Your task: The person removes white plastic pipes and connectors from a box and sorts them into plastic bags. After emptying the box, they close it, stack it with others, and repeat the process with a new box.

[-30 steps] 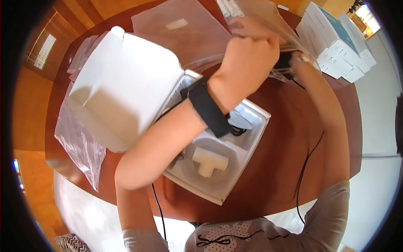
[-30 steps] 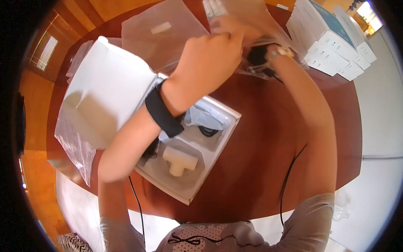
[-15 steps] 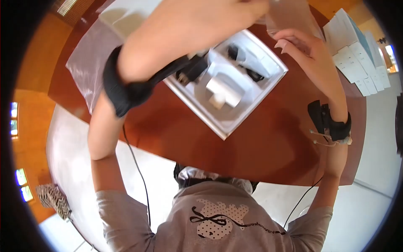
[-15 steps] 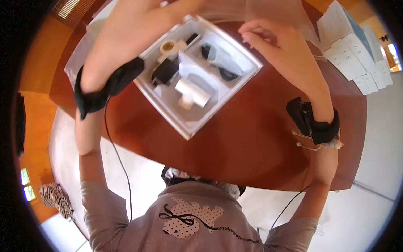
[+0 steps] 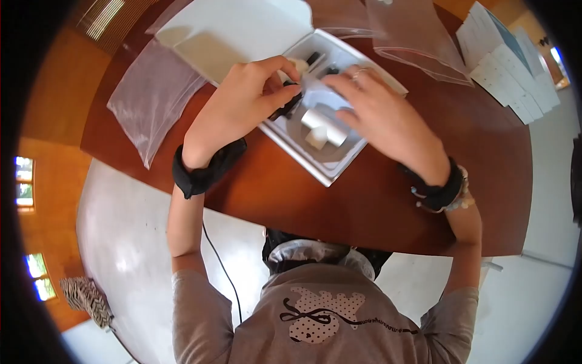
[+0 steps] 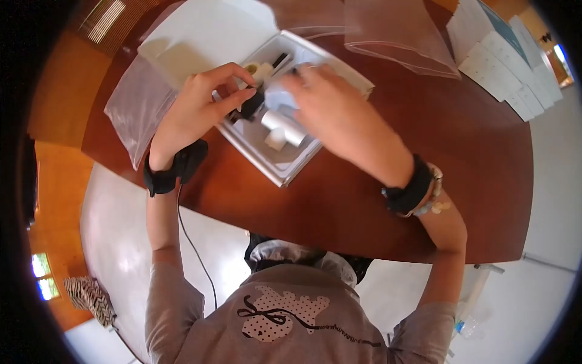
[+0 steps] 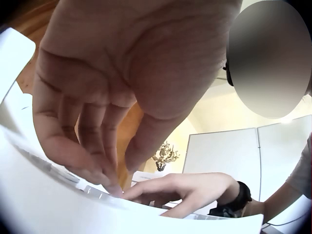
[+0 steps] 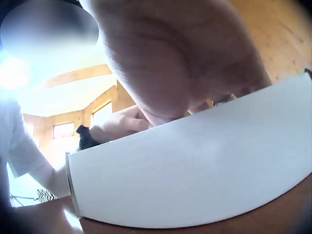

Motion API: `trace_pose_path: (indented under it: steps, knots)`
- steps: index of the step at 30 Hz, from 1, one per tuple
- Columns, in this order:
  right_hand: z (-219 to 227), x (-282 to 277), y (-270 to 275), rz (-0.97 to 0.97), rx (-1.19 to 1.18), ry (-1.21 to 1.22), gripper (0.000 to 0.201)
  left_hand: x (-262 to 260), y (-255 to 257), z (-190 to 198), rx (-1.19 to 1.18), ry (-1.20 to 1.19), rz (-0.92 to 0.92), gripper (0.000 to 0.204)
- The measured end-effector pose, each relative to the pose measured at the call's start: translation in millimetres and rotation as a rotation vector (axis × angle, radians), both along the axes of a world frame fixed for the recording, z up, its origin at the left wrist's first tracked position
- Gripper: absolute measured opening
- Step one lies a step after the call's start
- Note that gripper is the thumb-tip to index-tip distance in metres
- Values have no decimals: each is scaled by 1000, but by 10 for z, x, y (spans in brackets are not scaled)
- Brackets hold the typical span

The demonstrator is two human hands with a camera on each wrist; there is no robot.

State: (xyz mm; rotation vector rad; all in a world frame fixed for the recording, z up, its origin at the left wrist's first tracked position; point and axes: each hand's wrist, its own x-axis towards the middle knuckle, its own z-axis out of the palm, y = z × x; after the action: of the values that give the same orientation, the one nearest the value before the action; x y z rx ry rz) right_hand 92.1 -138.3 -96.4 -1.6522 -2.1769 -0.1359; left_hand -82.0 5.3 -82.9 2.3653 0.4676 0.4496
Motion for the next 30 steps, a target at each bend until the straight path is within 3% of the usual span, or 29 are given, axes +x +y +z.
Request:
trace_pose_path:
  steps: [2,4,11,16,30]
  knots:
    - [-5,-98,0,110,106,-279,34,138,92,-55,4,-38,-59,15]
    - [-65,-228,-17,170,75,-364,34,227,147,-123,-54,17,-86,15]
    - [-248,-288,-50,108,-51,-57,33,215,97,-241,-74,-32,-63,12]
    - [-280,-232,-80,109,-90,56,32,243,5,-260,-11,-15,24,14]
    - [-322,-197,-62,141,-180,314,31,262,3,-320,42,-51,39,13]
